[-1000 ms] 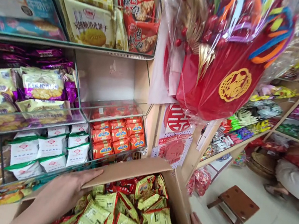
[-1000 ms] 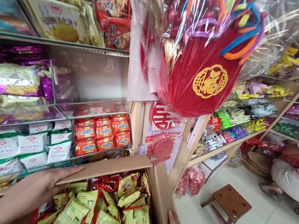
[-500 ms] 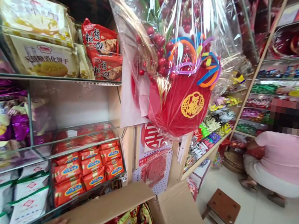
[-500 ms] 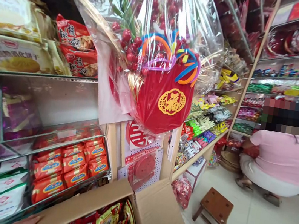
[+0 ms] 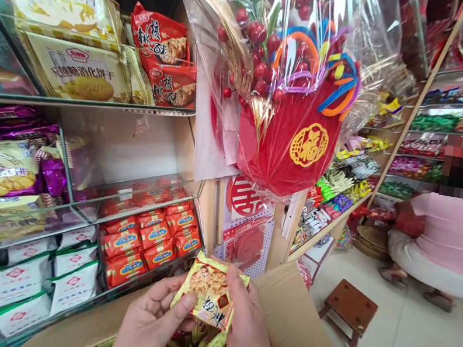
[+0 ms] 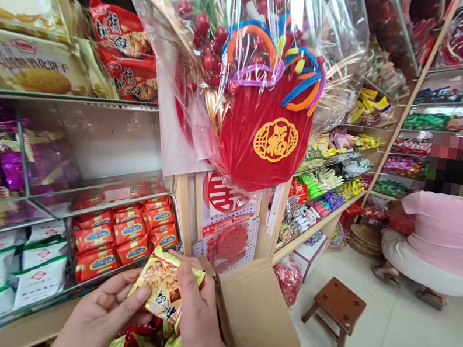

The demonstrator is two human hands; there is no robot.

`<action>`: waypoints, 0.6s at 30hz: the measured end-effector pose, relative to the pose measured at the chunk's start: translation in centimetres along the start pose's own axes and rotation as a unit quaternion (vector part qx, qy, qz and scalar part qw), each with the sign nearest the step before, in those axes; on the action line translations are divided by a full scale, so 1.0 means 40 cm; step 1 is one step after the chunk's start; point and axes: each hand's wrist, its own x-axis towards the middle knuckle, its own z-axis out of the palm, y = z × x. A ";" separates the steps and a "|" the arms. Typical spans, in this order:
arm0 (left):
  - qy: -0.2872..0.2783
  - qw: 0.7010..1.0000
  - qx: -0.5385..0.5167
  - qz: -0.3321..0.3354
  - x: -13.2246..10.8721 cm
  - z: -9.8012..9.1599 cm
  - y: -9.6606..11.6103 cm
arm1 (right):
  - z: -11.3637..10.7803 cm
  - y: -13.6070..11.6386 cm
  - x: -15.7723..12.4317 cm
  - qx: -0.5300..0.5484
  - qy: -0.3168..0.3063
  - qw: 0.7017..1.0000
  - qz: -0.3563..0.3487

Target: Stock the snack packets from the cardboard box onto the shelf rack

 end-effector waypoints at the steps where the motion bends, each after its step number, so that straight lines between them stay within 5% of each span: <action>1: 0.009 1.000 -0.016 -0.012 0.002 -0.001 0.001 | 0.009 0.000 0.008 0.039 0.007 0.999 0.027; 5: 0.035 0.998 -0.042 -0.011 -0.004 -0.016 0.014 | 0.015 -0.002 0.027 0.130 0.010 0.985 0.113; 11: 0.098 0.990 -0.088 0.046 -0.012 -0.013 0.033 | -0.005 -0.001 0.034 0.015 -0.057 0.997 0.056; 14: 0.136 0.976 -0.131 0.104 -0.023 -0.006 -0.002 | -0.002 0.018 0.026 -0.054 -0.069 0.996 0.031; 18: 0.120 0.986 -0.057 0.103 -0.033 -0.030 -0.067 | -0.001 0.028 0.018 -0.130 -0.121 0.984 0.013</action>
